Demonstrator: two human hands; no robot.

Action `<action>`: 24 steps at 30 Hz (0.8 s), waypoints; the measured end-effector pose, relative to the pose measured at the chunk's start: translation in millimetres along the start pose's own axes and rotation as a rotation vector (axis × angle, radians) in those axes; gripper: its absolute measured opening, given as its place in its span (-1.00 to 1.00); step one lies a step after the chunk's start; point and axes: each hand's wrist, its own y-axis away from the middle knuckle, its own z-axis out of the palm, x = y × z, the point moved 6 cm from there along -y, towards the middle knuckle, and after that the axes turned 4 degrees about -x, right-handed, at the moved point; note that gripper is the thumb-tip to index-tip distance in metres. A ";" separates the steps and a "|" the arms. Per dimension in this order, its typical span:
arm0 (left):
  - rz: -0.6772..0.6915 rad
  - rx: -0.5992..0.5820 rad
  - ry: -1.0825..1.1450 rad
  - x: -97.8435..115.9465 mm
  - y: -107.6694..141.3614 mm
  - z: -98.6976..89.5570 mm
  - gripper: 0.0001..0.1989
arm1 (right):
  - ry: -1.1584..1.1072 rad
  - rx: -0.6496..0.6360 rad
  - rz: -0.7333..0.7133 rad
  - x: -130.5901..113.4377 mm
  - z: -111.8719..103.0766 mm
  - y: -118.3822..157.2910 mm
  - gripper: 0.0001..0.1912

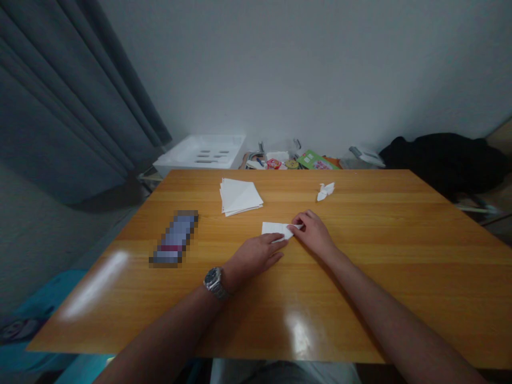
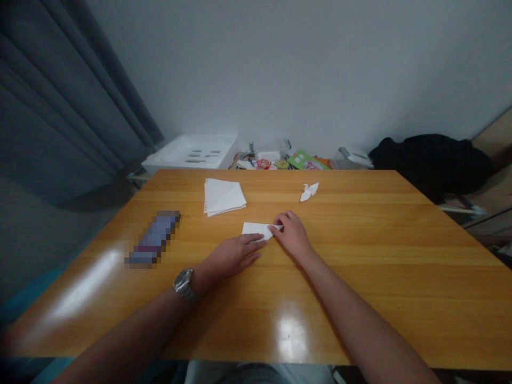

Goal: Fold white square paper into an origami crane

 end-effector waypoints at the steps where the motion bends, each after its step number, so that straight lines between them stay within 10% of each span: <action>1: -0.002 -0.003 -0.012 0.2 0.3 0.3 -0.58 | 0.004 0.003 -0.003 0.0 0.3 -0.3 -0.85; 24: 0.021 0.024 -0.037 1.6 -1.0 4.7 -0.58 | 0.053 0.026 -0.033 1.2 1.9 -1.6 -0.81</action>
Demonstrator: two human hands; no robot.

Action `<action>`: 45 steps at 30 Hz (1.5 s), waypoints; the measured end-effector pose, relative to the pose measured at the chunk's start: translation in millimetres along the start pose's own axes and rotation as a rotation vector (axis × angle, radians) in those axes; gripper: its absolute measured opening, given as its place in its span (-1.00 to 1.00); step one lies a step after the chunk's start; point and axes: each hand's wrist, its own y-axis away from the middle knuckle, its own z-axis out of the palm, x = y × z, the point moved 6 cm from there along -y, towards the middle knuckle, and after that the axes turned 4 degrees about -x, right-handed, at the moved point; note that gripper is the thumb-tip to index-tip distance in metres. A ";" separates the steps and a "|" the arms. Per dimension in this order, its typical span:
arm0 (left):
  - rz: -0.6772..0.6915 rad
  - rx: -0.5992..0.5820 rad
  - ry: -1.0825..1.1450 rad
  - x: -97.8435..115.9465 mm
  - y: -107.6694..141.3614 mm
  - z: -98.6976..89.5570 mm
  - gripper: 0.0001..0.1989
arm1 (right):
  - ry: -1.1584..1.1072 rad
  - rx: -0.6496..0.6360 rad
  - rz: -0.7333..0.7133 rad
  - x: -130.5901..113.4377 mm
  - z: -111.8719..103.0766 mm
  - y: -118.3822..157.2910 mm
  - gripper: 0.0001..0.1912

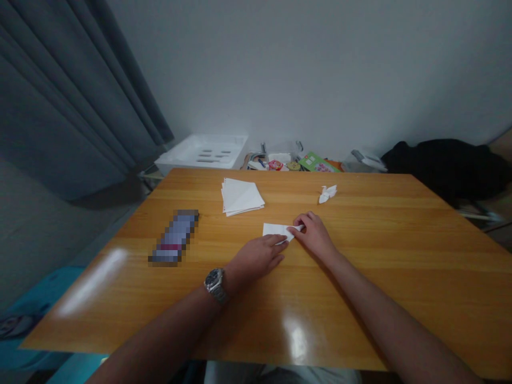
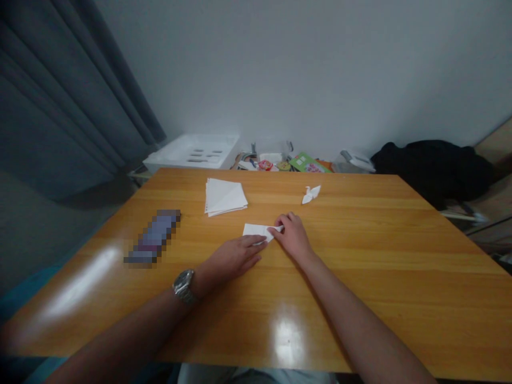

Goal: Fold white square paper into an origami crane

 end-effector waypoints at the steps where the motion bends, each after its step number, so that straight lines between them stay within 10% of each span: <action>1: 0.006 0.002 -0.002 0.9 0.1 0.5 -0.58 | 0.000 -0.003 -0.001 0.8 0.6 -0.1 -0.81; 11: -0.068 0.075 -0.050 -4.9 -2.6 8.0 -0.58 | 0.024 0.012 -0.135 -9.6 -8.2 7.1 -0.65; 17: -0.092 0.081 -0.054 -12.7 -4.9 11.0 -0.56 | 0.129 -0.257 -0.364 -26.5 -10.7 23.9 -0.56; 33: -0.070 0.082 -0.130 -7.7 -2.6 7.6 -0.58 | 0.291 -0.043 -0.051 24.1 -18.9 3.7 -0.54; 45: -0.085 0.071 -0.032 -6.0 -0.6 -1.2 -0.61 | 0.097 -0.308 -0.339 -9.4 -1.1 18.9 -0.57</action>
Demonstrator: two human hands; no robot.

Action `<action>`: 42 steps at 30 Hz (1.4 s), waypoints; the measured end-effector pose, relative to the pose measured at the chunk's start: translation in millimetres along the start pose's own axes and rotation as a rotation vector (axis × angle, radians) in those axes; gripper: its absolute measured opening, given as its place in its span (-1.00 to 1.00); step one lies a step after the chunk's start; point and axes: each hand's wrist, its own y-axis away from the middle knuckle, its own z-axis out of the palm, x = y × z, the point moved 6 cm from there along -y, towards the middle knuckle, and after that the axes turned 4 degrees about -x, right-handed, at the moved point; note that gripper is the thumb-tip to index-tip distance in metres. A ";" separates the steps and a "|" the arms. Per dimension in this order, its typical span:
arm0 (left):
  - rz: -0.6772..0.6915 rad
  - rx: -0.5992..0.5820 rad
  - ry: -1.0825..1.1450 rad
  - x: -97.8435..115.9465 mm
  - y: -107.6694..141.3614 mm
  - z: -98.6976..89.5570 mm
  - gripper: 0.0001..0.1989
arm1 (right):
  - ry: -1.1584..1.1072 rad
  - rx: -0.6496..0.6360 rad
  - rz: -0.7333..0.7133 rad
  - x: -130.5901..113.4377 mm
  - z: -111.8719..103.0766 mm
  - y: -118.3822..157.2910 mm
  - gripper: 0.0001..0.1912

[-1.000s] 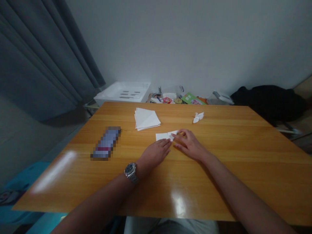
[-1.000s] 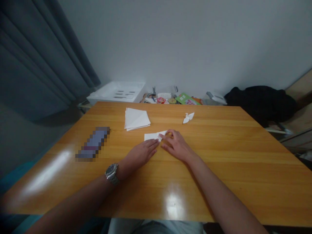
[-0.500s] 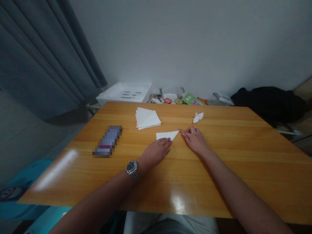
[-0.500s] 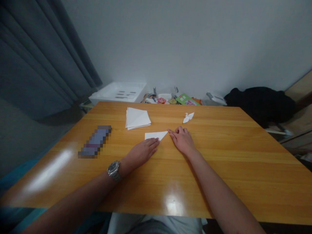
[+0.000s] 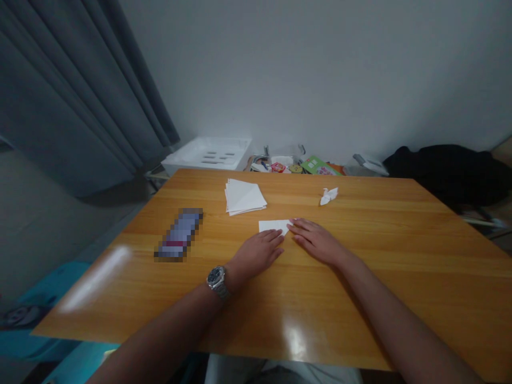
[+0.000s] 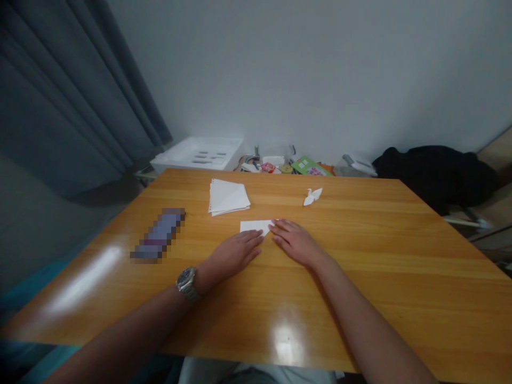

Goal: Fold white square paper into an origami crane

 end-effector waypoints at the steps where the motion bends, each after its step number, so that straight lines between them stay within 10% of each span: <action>1: -0.003 0.012 0.006 -0.6 -0.3 -0.8 -0.62 | -0.004 0.007 -0.001 -0.4 -1.1 0.1 -0.58; 26: -0.143 0.163 0.119 -27.2 -5.2 -9.6 -0.84 | -0.286 0.173 0.008 -18.0 -16.4 -6.3 -0.79; 35: -0.309 0.433 0.791 -29.7 -1.8 -18.1 -0.81 | -1.045 0.367 0.326 -22.1 -8.8 -8.0 -0.56; 42: -0.345 0.412 1.054 -25.2 -3.9 -2.3 -0.77 | -0.972 0.324 0.375 -28.3 -11.9 -8.4 -0.68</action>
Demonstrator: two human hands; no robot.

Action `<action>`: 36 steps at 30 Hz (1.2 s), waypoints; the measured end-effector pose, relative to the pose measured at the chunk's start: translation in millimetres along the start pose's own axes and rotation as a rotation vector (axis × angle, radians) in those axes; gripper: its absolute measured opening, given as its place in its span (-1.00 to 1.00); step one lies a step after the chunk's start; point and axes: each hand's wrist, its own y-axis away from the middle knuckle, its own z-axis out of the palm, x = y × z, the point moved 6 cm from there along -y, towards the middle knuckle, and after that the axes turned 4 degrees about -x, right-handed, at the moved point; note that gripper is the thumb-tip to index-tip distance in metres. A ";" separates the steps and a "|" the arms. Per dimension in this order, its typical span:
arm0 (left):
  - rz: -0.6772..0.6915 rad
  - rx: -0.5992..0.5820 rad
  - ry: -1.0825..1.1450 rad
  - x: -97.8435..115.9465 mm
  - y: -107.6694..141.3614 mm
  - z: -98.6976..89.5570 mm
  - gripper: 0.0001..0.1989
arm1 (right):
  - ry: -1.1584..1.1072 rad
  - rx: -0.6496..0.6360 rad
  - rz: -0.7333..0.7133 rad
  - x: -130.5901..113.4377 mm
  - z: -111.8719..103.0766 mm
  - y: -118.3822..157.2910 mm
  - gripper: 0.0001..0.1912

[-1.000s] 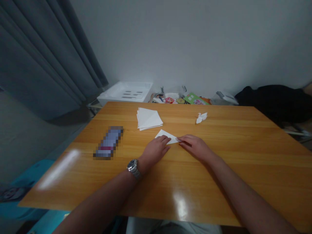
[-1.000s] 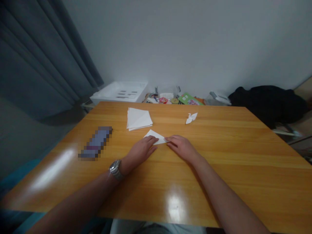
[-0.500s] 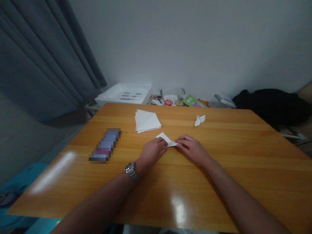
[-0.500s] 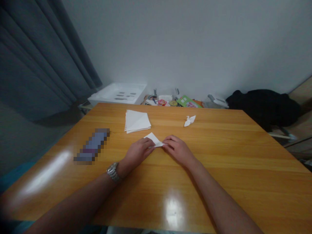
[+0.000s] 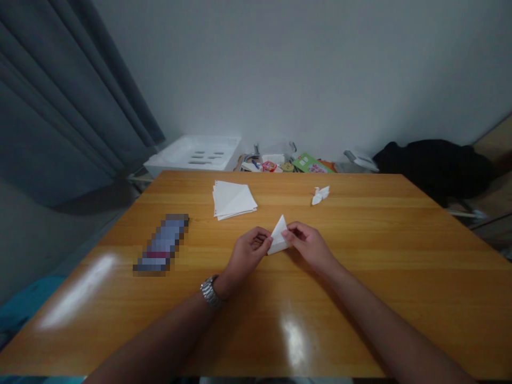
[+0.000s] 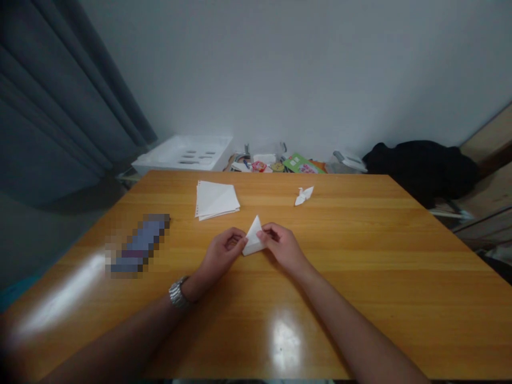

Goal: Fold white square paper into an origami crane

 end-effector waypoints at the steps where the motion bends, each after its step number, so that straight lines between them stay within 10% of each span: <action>1: 0.001 0.003 0.021 0.6 -0.5 0.2 -0.77 | 0.020 -0.014 0.000 -0.6 0.4 0.6 -0.68; 9: -0.064 -0.012 0.172 1.2 -3.8 1.6 -0.66 | 0.070 -0.211 0.012 0.5 17.8 6.0 -0.67; 36: -0.127 0.024 0.282 -13.4 -4.7 -8.5 -0.68 | 0.178 -0.217 0.084 -0.7 18.0 8.0 -0.71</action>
